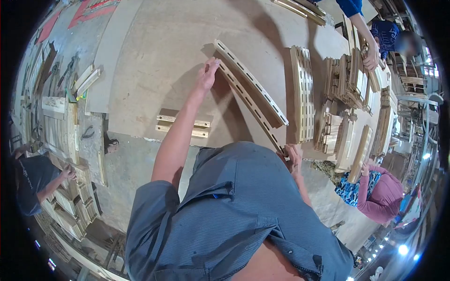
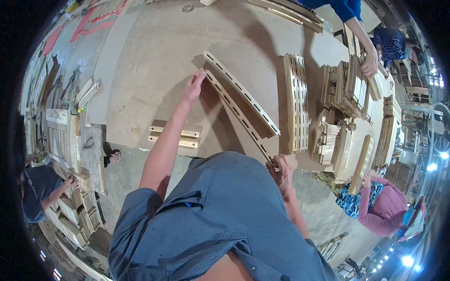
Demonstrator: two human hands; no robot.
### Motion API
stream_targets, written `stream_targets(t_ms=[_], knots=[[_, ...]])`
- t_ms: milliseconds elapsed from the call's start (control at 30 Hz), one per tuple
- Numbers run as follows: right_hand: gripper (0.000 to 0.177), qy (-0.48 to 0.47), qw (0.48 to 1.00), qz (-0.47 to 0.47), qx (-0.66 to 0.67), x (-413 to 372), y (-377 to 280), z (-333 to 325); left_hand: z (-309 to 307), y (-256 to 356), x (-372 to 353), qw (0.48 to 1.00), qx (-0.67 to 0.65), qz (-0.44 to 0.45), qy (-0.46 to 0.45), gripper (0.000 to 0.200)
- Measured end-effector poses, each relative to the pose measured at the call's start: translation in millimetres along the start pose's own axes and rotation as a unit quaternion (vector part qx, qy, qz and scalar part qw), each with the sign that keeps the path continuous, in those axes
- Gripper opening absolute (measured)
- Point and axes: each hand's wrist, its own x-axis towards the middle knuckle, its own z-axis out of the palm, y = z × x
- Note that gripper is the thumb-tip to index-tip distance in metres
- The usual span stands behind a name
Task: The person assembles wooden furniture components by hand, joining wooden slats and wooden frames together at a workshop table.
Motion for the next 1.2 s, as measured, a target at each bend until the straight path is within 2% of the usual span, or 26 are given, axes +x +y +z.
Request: stream_targets(t_ms=[67,133,167,233,300,367,400,467,533,600,633,700,733,800,833,867,900,967,1000,1033,1067,1100,1133,1167,1200], knots=[[0.033,-0.056,0.997,-0.045,-0.009,13,-11,-13,-3,-4,-3,1.0,0.003,-0.004,0.012,0.074],[0.032,-0.081,0.996,-0.041,-0.007,25,-17,-15,-27,-23,5,0.998,-0.049,0.029,0.0,0.057],[0.031,-0.104,0.994,-0.046,-0.008,34,-18,-14,-35,-34,5,0.993,-0.097,0.023,0.061,0.044],[0.03,-0.125,0.991,-0.056,0.012,50,-24,-7,-68,-15,-25,0.99,-0.002,0.033,0.137,0.033],[0.029,-0.142,0.987,-0.063,0.034,67,-28,11,-115,-3,-59,0.982,0.001,0.084,0.169,0.036],[0.027,-0.175,0.972,-0.154,0.038,85,-32,36,-171,-13,-85,0.962,0.036,0.105,0.248,0.037],[0.027,-0.171,0.973,-0.15,0.041,91,-40,48,-198,-21,-99,0.947,0.074,0.092,0.298,0.039],[0.026,-0.242,0.949,-0.184,0.08,104,-56,72,-234,-38,-130,0.918,0.117,0.068,0.373,0.044],[0.027,-0.241,0.944,-0.21,0.076,105,-55,96,-259,-61,-151,0.91,0.127,0.057,0.391,0.046],[0.028,-0.236,0.942,-0.231,0.067,103,-55,109,-281,-86,-155,0.901,0.079,0.067,0.422,0.048],[0.028,-0.25,0.935,-0.239,0.081,101,-54,108,-282,-82,-160,0.906,0.08,0.066,0.41,0.048],[0.027,-0.257,0.935,-0.238,0.063,91,-52,107,-278,-75,-163,0.867,0.271,0.067,0.412,0.049],[0.026,-0.246,0.941,-0.229,0.025,90,-48,107,-280,-79,-158,0.865,0.275,0.058,0.415,0.05],[0.024,-0.187,0.947,-0.252,0.073,85,-33,122,-274,-83,-152,0.875,0.279,0.043,0.392,0.051],[0.023,-0.194,0.946,-0.254,0.059,83,-35,123,-279,-92,-146,0.874,0.288,0.08,0.384,0.051],[0.022,-0.201,0.944,-0.259,0.05,81,-36,126,-274,-86,-148,0.855,0.349,0.086,0.373,0.051],[0.02,-0.193,0.946,-0.254,0.051,80,-36,128,-263,-70,-154,0.853,0.375,0.049,0.36,0.054],[0.019,-0.178,0.951,-0.249,0.053,85,-35,130,-257,-61,-158,0.837,0.424,0.098,0.331,0.066],[0.021,-0.224,0.943,-0.244,0.037,90,-37,132,-264,-65,-156,0.839,0.425,0.105,0.324,0.066],[0.024,-0.271,0.932,-0.24,0.023,94,-39,130,-275,-69,-152,0.819,0.484,0.041,0.306,0.071],[0.024,-0.262,0.935,-0.236,0.022,98,-40,127,-277,-68,-146,0.791,0.54,-0.022,0.286,0.077],[0.028,-0.307,0.925,-0.225,0.016,103,-40,124,-267,-52,-149,0.792,0.542,-0.011,0.282,0.077],[0.032,-0.351,0.912,-0.21,0.01,107,-38,115,-246,-26,-159,0.782,0.545,-0.074,0.292,0.079],[0.032,-0.342,0.918,-0.203,0.009,107,-34,98,-224,-9,-169,0.769,0.547,-0.138,0.301,0.082],[0.036,-0.321,0.93,-0.179,0.033,104,-32,73,-205,-5,-173,0.77,0.551,-0.128,0.295,0.082]])
